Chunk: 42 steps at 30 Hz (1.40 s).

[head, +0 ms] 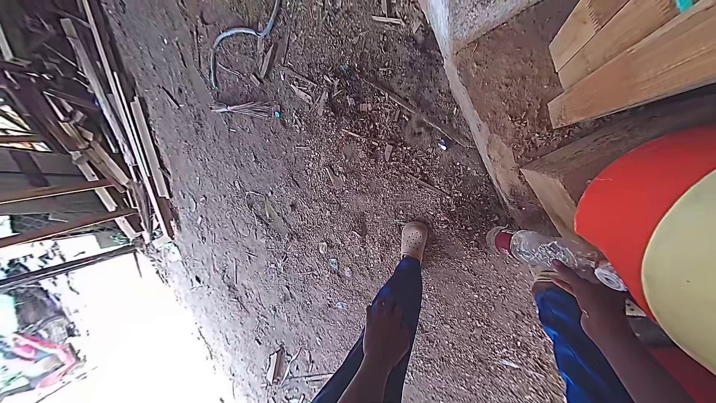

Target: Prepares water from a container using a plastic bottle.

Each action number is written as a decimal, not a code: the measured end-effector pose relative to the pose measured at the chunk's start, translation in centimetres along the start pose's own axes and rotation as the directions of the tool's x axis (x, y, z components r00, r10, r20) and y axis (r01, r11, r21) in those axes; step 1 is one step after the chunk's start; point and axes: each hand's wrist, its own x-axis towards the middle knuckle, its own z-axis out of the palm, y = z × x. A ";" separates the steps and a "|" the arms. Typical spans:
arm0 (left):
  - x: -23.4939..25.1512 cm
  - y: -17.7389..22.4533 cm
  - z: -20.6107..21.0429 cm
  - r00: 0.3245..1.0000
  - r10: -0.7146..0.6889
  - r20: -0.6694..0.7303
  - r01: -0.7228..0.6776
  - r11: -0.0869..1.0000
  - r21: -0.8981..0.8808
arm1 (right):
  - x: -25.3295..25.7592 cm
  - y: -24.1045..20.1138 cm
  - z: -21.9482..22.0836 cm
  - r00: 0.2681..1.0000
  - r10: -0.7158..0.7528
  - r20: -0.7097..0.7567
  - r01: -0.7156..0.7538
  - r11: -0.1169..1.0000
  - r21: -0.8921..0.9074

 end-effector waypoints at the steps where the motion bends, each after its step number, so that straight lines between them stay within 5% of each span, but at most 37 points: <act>1: 0.0 0.0 0.0 1.000 0.002 0.001 -0.002 1.000 0.000 | 0.0 0.0 0.0 1.000 0.001 0.001 -0.001 1.000 -0.001; 42: 1.6 0.5 3.2 0.999 0.052 -0.010 -0.053 0.998 -0.020 | 0.0 0.5 0.0 1.000 -0.026 0.007 0.027 0.998 -0.049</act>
